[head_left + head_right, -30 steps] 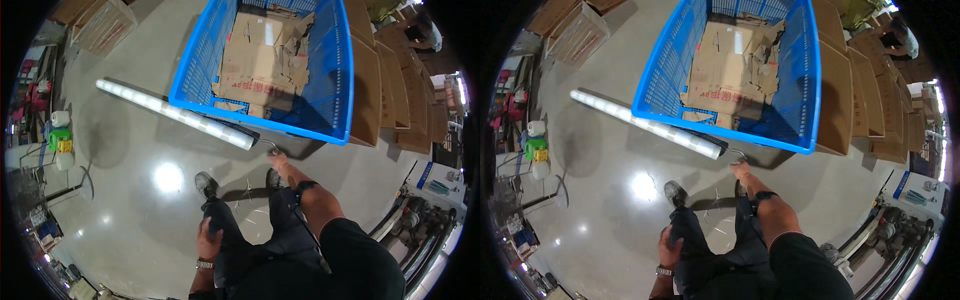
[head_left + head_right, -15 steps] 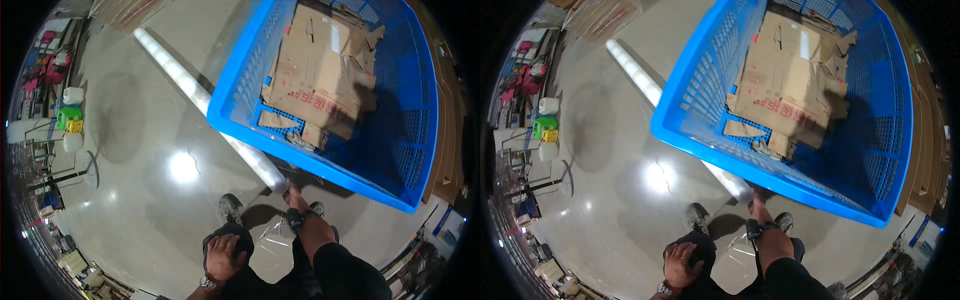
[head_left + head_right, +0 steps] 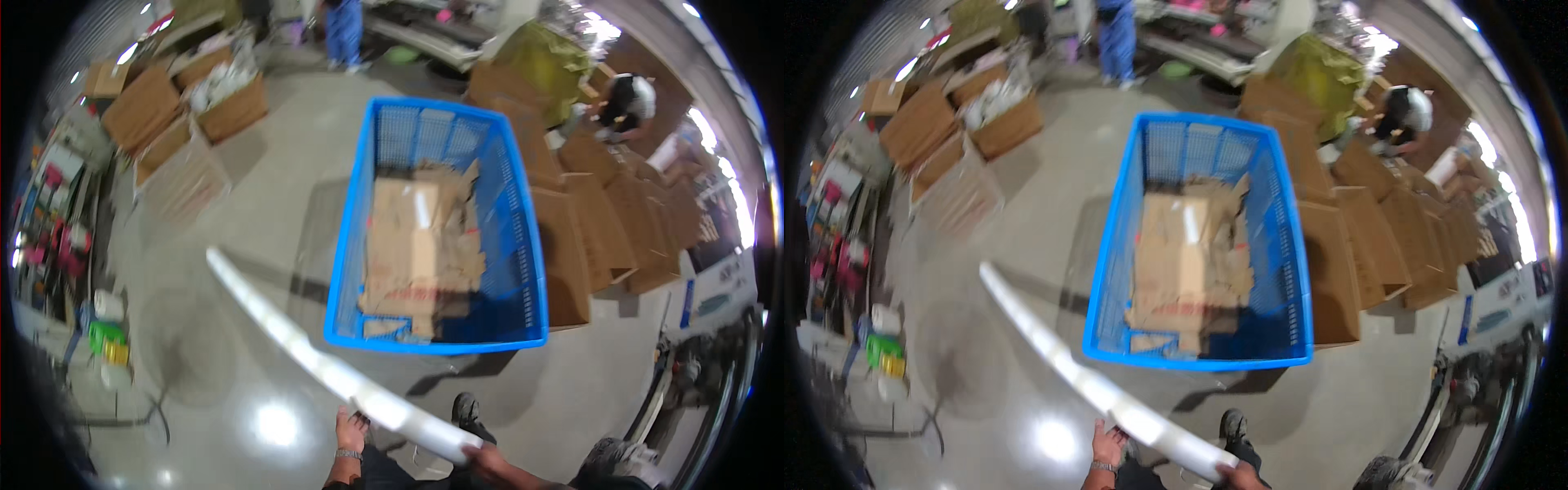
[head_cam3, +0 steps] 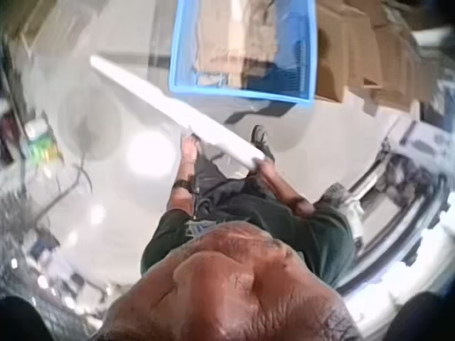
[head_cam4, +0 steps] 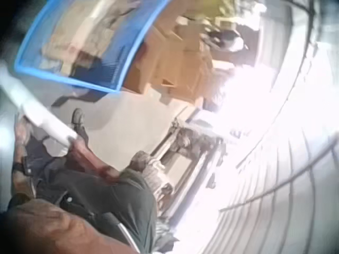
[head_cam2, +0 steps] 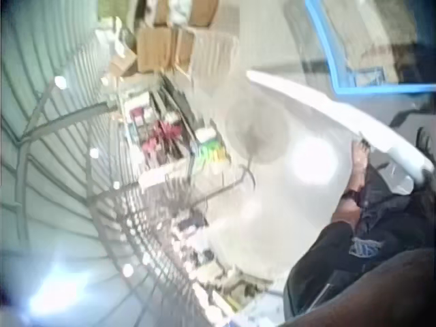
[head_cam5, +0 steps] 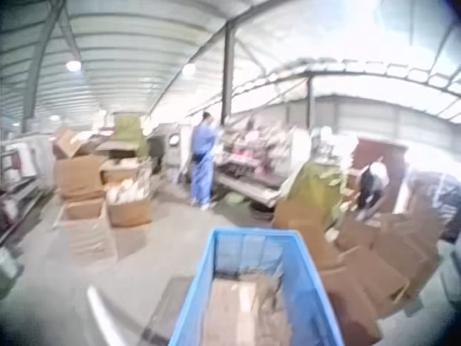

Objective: Operating an industrial winding machine to roll plastic film onto cardboard cores.

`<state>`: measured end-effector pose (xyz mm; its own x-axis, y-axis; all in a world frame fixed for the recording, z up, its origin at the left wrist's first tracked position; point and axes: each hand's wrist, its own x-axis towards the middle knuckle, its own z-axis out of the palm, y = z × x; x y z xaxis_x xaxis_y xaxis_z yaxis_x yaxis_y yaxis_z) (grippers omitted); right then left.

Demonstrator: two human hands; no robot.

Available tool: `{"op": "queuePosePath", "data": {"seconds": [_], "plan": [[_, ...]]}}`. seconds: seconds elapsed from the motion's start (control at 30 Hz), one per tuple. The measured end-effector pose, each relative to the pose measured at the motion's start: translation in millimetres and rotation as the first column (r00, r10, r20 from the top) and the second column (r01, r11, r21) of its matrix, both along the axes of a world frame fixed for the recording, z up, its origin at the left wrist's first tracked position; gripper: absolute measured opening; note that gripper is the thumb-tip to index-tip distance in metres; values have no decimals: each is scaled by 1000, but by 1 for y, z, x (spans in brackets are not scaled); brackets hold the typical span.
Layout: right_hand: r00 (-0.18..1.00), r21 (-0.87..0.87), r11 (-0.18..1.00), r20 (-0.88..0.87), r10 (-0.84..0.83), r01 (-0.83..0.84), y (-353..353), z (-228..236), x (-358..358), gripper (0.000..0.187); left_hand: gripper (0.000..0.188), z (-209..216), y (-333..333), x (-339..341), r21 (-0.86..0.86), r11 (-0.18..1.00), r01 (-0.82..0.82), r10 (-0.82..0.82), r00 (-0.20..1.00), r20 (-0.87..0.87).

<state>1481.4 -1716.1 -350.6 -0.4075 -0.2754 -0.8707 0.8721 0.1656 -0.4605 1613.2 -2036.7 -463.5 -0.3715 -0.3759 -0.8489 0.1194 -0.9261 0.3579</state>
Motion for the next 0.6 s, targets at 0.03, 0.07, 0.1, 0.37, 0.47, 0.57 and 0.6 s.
{"op": "queuePosePath", "data": {"seconds": [0.03,0.07,0.1,0.37,0.47,0.57,0.6], "plan": [[901,430,801,77,427,-416,11,90,-18,37,67,16,-13,-20,66,997,-42,39,998,42],[986,361,919,93,136,-160,41,144,-5,46,70,36,-24,-44,-68,994,-80,65,977,-204],[952,455,866,-112,285,-206,42,223,-2,43,67,45,-35,-46,-64,992,-111,92,966,-244],[876,427,904,-441,197,12,197,348,82,35,61,127,30,-39,-56,996,-72,50,944,-326],[947,473,880,-261,185,-41,266,336,103,33,58,176,57,-25,-39,999,16,-26,964,-263],[952,515,854,-212,219,-82,337,272,143,26,58,206,70,-24,-26,994,102,-106,965,-239],[947,497,853,-168,275,-160,332,281,141,27,60,217,74,-31,-26,983,184,-184,942,-282]]}}
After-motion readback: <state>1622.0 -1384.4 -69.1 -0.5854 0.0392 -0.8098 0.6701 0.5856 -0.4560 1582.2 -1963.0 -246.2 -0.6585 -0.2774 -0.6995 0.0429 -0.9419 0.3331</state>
